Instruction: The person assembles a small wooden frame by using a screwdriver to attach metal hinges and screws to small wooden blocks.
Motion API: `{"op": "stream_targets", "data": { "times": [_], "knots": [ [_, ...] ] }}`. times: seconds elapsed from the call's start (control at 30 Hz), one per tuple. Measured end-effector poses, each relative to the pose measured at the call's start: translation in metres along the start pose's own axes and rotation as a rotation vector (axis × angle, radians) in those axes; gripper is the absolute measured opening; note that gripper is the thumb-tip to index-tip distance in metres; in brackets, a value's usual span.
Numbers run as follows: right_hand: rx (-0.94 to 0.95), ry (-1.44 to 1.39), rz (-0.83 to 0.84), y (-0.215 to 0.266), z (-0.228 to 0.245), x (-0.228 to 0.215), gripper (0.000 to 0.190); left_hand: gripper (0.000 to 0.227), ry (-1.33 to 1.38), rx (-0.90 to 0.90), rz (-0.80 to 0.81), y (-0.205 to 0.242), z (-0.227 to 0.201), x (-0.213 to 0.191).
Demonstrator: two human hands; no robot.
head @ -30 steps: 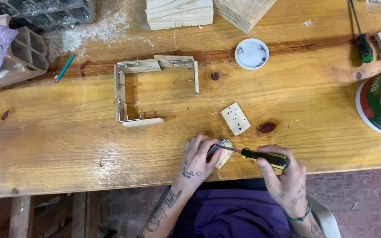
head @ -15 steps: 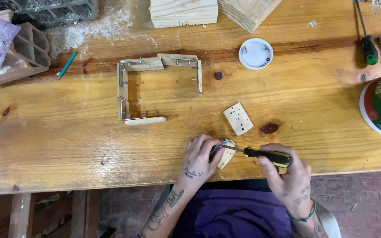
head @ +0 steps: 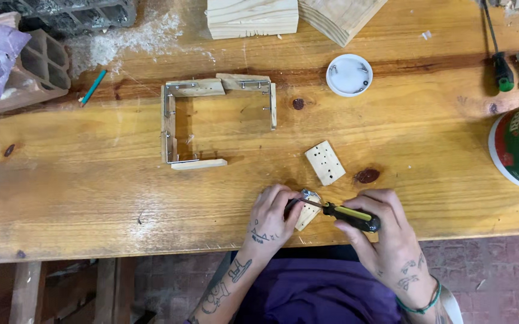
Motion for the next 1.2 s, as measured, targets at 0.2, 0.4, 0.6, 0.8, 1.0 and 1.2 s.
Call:
{"op": "stream_targets", "data": {
  "times": [0.2, 0.4, 0.6, 0.8, 1.0, 1.2],
  "knots": [
    [0.01, -0.037, 0.026, 0.002, -0.001, 0.004, 0.029, 0.014, -0.008, -0.007, 0.012, 0.001, 0.001, 0.002],
    [0.087, -0.094, 0.024, -0.006, -0.003, 0.001, 0.029, 0.015, -0.047, 0.012, -0.005, -0.001, -0.006, -0.003],
    [0.014, -0.232, 0.014, -0.018, 0.002, 0.0, 0.029, 0.015, -0.038, 0.009, 0.032, -0.001, -0.002, 0.002],
    [0.033, -0.322, -0.105, -0.028, 0.005, -0.002, 0.035, 0.013, -0.049, 0.021, -0.014, -0.001, -0.008, -0.005],
    [-0.06, 0.08, -0.101, -0.023, 0.03, -0.015, 0.031, 0.014, -0.021, 0.004, -0.004, -0.001, -0.005, -0.005],
    [0.049, -0.146, -0.097, -0.033, 0.038, -0.02, 0.03, 0.014, -0.032, 0.018, -0.024, -0.002, -0.008, -0.007]
  ]
}}
Point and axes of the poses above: each hand's wrist, its own y-axis away from the middle knuckle, its own x-axis out of the palm, z = x × y, the point moved 10 cm from there along -y, towards the middle knuckle, and after that the axes turned 11 degrees about z, right-handed, at the moved point
